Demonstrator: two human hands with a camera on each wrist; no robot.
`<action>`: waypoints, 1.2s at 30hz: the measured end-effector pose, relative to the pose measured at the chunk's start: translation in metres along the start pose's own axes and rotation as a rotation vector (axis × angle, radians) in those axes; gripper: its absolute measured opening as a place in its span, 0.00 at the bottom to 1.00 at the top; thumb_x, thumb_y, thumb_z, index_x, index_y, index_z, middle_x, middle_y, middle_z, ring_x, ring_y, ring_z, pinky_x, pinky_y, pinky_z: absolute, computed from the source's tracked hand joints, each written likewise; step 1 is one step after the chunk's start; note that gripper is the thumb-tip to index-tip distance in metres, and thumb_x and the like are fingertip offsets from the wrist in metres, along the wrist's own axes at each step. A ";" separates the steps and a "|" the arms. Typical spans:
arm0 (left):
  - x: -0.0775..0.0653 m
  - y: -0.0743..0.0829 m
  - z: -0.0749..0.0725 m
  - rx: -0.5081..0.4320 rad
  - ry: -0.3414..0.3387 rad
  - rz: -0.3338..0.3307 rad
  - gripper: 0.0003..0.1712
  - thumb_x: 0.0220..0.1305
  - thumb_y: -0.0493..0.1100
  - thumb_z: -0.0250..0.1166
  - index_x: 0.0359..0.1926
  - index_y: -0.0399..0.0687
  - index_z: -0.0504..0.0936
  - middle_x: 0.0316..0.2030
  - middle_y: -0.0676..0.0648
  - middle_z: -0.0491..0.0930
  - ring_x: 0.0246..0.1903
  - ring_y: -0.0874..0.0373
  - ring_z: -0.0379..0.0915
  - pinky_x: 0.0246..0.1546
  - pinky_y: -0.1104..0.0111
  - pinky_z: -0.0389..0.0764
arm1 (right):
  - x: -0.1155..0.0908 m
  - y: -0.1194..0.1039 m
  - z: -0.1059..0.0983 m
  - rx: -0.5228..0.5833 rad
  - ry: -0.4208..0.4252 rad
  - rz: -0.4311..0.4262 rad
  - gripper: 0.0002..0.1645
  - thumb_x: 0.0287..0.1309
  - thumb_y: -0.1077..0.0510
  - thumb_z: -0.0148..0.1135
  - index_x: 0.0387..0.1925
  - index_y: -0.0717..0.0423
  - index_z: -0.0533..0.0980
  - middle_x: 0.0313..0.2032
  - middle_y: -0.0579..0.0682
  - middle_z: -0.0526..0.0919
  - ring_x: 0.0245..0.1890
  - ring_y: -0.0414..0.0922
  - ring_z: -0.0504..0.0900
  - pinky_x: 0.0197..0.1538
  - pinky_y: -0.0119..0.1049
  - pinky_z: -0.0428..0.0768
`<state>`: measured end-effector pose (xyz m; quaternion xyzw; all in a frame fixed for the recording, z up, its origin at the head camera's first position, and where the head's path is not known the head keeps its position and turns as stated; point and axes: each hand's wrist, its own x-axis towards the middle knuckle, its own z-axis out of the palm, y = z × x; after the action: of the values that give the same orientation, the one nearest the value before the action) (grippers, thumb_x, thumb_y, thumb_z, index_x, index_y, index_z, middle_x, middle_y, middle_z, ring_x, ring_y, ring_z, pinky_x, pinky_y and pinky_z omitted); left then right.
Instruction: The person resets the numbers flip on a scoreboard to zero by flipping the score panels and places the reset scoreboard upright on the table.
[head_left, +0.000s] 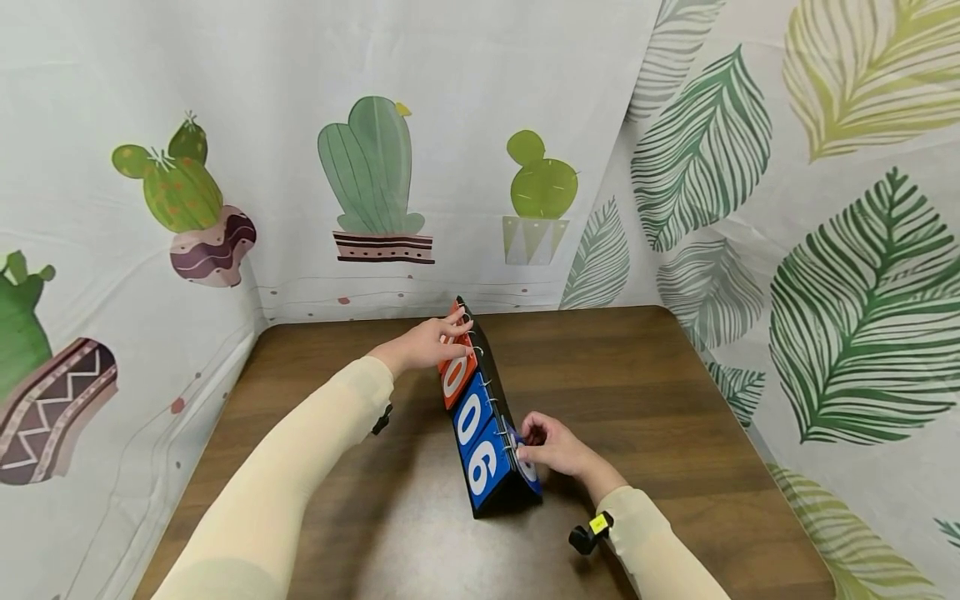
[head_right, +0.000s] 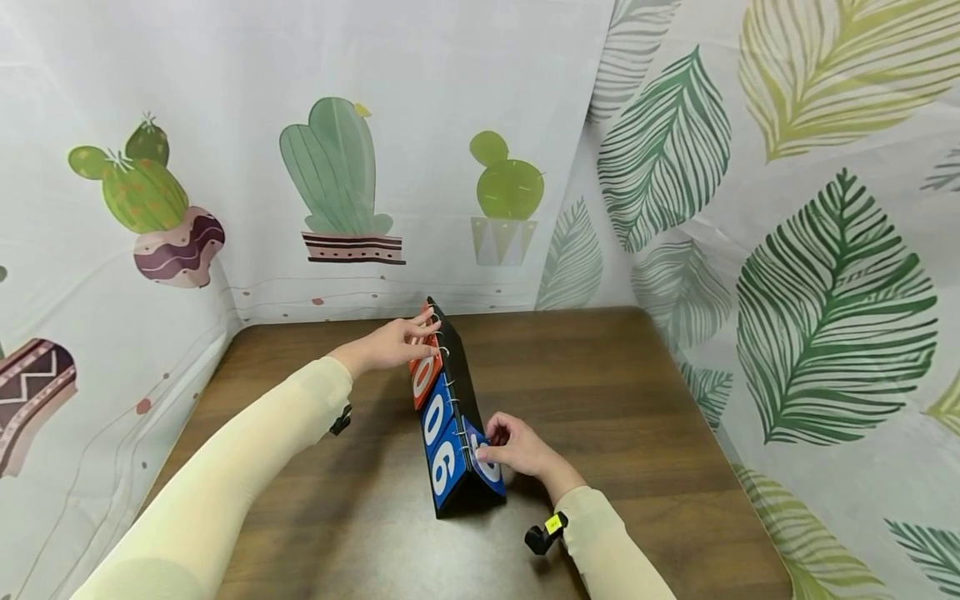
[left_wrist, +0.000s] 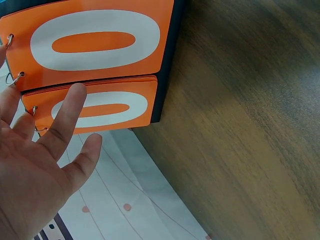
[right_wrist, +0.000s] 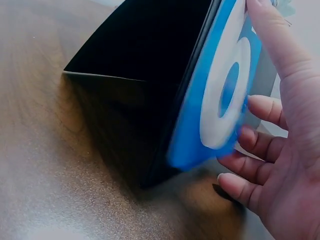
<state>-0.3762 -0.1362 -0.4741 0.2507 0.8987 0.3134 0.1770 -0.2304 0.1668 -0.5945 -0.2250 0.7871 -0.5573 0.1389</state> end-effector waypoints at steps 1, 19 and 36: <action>0.000 0.000 0.000 0.000 0.001 0.000 0.41 0.70 0.64 0.62 0.78 0.59 0.63 0.84 0.56 0.41 0.83 0.45 0.38 0.78 0.47 0.58 | 0.000 0.000 0.000 -0.004 0.007 0.005 0.20 0.61 0.53 0.73 0.42 0.61 0.74 0.34 0.52 0.75 0.36 0.44 0.74 0.35 0.30 0.74; 0.000 0.000 0.000 0.006 -0.003 0.002 0.42 0.71 0.64 0.62 0.79 0.56 0.62 0.84 0.55 0.41 0.83 0.44 0.38 0.78 0.46 0.58 | -0.026 -0.005 -0.010 -0.111 0.155 0.118 0.12 0.58 0.45 0.75 0.39 0.46 0.88 0.36 0.47 0.89 0.33 0.46 0.82 0.36 0.36 0.84; -0.004 0.004 -0.001 0.019 -0.002 -0.003 0.41 0.71 0.61 0.63 0.79 0.57 0.62 0.84 0.56 0.41 0.83 0.44 0.39 0.78 0.46 0.58 | -0.043 -0.002 -0.023 0.033 0.149 0.160 0.09 0.63 0.59 0.70 0.34 0.63 0.81 0.30 0.69 0.82 0.25 0.54 0.81 0.25 0.48 0.83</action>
<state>-0.3724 -0.1358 -0.4697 0.2513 0.9018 0.3044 0.1762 -0.2041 0.2067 -0.5862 -0.1172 0.8013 -0.5726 0.1280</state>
